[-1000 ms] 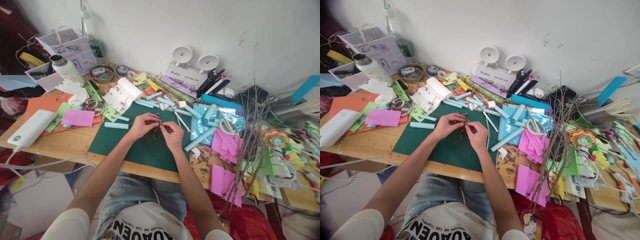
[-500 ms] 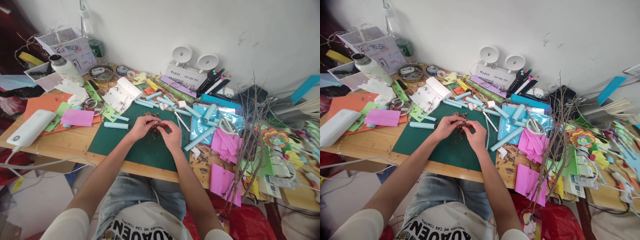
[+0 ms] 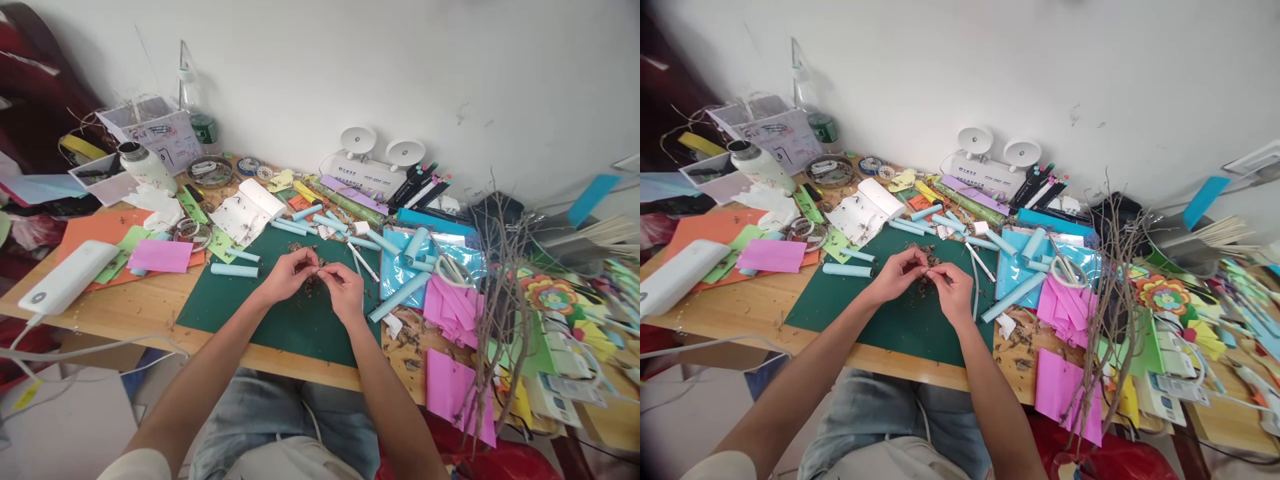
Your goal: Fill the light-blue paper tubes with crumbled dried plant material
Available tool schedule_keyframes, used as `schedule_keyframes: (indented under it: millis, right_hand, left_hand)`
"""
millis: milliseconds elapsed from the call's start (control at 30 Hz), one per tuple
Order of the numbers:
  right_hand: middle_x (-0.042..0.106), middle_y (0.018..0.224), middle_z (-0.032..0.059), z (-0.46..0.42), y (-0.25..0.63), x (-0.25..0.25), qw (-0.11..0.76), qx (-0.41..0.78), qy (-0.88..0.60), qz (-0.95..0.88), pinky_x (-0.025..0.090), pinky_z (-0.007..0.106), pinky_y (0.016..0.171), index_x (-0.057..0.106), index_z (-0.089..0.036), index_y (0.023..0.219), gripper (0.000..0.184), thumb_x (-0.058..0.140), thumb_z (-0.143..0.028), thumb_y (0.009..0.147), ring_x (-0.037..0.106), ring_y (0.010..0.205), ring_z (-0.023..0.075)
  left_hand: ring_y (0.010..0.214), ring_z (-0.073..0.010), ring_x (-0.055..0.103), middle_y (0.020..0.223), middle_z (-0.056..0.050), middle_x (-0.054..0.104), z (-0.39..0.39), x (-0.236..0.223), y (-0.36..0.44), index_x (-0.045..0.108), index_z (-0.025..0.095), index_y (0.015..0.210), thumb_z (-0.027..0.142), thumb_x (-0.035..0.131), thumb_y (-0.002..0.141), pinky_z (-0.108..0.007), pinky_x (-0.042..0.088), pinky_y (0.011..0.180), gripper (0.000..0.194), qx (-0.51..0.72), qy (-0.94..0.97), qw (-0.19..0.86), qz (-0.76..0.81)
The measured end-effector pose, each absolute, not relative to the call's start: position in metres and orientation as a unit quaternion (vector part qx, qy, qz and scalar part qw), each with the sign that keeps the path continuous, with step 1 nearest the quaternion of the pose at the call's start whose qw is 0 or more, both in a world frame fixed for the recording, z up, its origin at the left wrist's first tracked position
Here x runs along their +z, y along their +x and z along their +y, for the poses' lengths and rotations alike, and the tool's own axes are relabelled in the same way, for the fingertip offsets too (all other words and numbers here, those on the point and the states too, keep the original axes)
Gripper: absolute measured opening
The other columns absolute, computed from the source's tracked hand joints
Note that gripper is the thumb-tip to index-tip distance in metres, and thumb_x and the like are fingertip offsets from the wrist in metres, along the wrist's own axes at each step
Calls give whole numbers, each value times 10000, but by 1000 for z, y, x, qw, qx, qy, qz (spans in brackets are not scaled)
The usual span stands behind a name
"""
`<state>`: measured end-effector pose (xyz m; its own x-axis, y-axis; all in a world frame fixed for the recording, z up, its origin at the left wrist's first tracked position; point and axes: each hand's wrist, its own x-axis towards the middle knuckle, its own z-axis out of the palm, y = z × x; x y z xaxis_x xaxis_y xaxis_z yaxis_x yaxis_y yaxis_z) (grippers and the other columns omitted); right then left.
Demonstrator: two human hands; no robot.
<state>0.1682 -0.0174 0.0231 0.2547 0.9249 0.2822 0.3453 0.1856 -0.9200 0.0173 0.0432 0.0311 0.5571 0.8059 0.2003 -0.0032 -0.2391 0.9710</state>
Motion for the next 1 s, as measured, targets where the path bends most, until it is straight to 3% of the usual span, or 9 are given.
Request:
schedule_keyframes:
  millis: [167, 400, 567, 700, 1000]
  right_hand:
    - [638, 661, -6, -12, 175, 12, 600, 341, -568, -450, 511, 283, 621, 661, -194, 756, 166, 652, -354, 797, 589, 618, 147]
    - [681, 940, 58, -16, 177, 22, 497, 257, -593, -579, 549, 302, 713, 709, -207, 887, 124, 625, -237, 801, 646, 828, 179]
    - [705, 1024, 76, -16, 173, 17, 521, 297, -579, -552, 579, 329, 778, 687, -206, 1039, 236, 623, -310, 837, 676, 897, 194]
    - [725, 996, 72, -15, 172, 10, 557, 320, -567, -516, 585, 357, 822, 697, -200, 1038, 258, 656, -334, 822, 693, 877, 199]
    - [707, 873, 47, -20, 170, 23, 535, 247, -577, -566, 560, 317, 743, 720, -218, 854, 119, 653, -314, 832, 663, 796, 181]
  left_hand:
    - [737, -123, 557, 820, -24, 594, 46, 29, 16, 577, 170, 889, 361, 615, 863, -240, 461, 688, 196, 411, 664, 552, 293]
    - [930, -209, 632, 972, -88, 669, 53, 25, 12, 725, 188, 865, 392, 666, 818, -318, 530, 804, 217, 402, 700, 491, 328]
    - [1030, -234, 612, 1052, -104, 642, 52, 24, 13, 753, 222, 975, 364, 658, 832, -347, 528, 848, 223, 389, 726, 483, 296]
    - [938, -212, 652, 1010, -99, 687, 48, 22, 16, 717, 182, 1032, 350, 658, 832, -340, 534, 842, 268, 385, 673, 557, 298]
    - [604, -135, 595, 673, -26, 669, 47, 19, 21, 708, 143, 782, 449, 733, 742, -254, 501, 595, 309, 383, 616, 585, 363]
